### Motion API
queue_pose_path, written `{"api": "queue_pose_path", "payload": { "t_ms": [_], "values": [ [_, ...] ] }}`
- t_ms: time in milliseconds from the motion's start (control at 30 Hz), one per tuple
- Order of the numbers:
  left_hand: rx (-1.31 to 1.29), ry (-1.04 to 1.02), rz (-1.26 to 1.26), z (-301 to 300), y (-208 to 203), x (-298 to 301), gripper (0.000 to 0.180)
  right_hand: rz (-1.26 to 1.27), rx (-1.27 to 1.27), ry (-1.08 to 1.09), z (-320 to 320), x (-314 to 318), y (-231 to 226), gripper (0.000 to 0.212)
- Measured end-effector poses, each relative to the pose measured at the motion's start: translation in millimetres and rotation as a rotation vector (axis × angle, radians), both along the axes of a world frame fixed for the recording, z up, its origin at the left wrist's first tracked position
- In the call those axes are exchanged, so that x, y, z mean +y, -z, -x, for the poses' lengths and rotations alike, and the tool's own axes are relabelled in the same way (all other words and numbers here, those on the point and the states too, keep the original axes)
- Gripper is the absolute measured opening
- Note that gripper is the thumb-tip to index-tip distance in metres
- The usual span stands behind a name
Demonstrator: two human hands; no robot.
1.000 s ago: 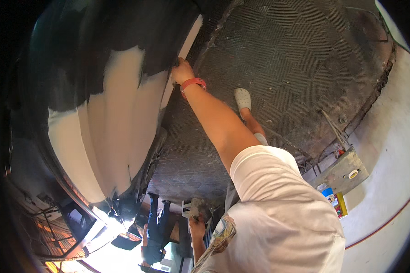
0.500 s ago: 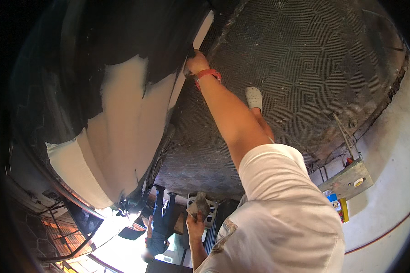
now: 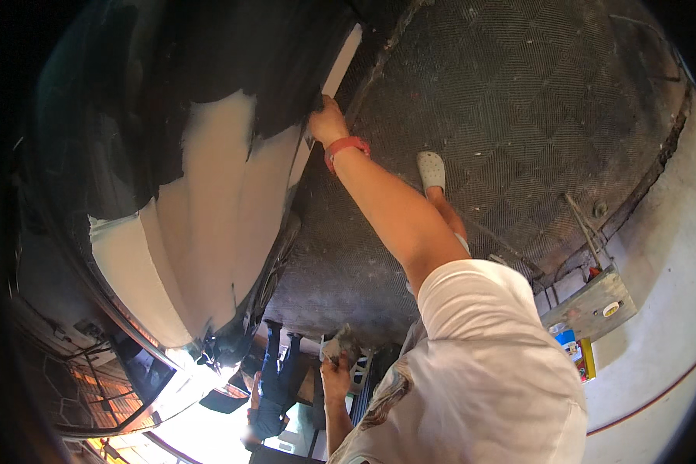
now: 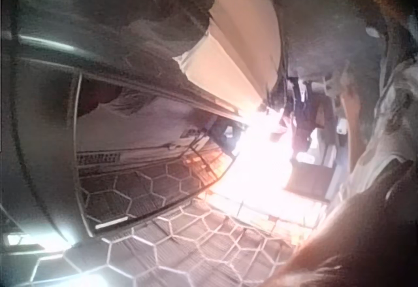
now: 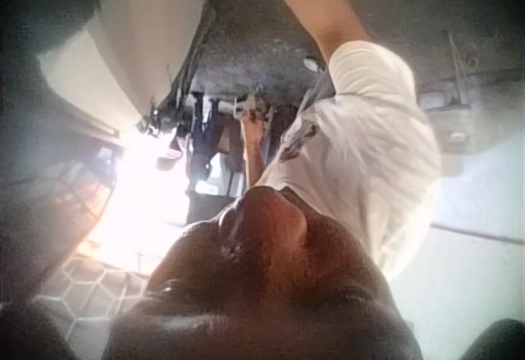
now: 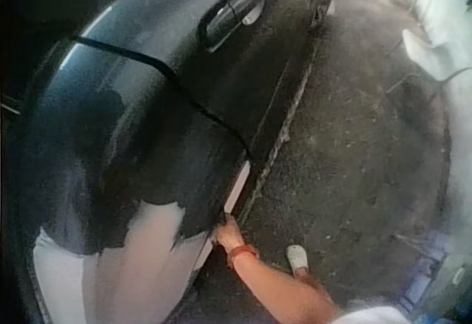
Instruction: The person sands the side of a black car with a sanding block, focusing on areas with white filler. They repeatedly rub the surface, switch hands, and occasionally pause to inspect the sanded area.
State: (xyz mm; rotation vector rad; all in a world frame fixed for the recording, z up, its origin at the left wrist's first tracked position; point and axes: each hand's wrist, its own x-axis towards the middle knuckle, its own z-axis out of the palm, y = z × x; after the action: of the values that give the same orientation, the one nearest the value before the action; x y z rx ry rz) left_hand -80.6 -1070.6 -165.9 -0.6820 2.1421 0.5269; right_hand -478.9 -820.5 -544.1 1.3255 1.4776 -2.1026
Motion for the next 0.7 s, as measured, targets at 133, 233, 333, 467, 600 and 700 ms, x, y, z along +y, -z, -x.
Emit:
{"api": "queue_pose_path", "payload": {
  "t_ms": [133, 233, 333, 467, 600, 700],
  "values": [
    [0.026, 0.083, 0.008, -6, 2, -9, 0.030, 0.255, -0.025, 0.033, 12, 24, 13, 0.064],
    [0.016, 0.076, 0.040, -1, 2, -7, 0.030, 0.244, -0.016, 0.071, 16, 29, 4, 0.059],
    [-0.024, 0.095, 0.061, -11, 6, -7, 0.031, -0.554, 0.275, -0.081, -23, -17, -47, 0.056],
    [-0.025, 0.094, 0.050, -7, 7, -7, 0.034, -0.515, 0.290, -0.033, -25, -11, -115, 0.055],
    [0.061, 0.137, 0.032, 25, -3, 0, 0.035, -0.282, 0.215, 0.011, 16, 48, -4, 0.057],
    [0.081, 0.128, 0.024, 12, 1, -8, 0.035, -0.361, 0.261, -0.023, 14, 55, -50, 0.055]
  ]
}}
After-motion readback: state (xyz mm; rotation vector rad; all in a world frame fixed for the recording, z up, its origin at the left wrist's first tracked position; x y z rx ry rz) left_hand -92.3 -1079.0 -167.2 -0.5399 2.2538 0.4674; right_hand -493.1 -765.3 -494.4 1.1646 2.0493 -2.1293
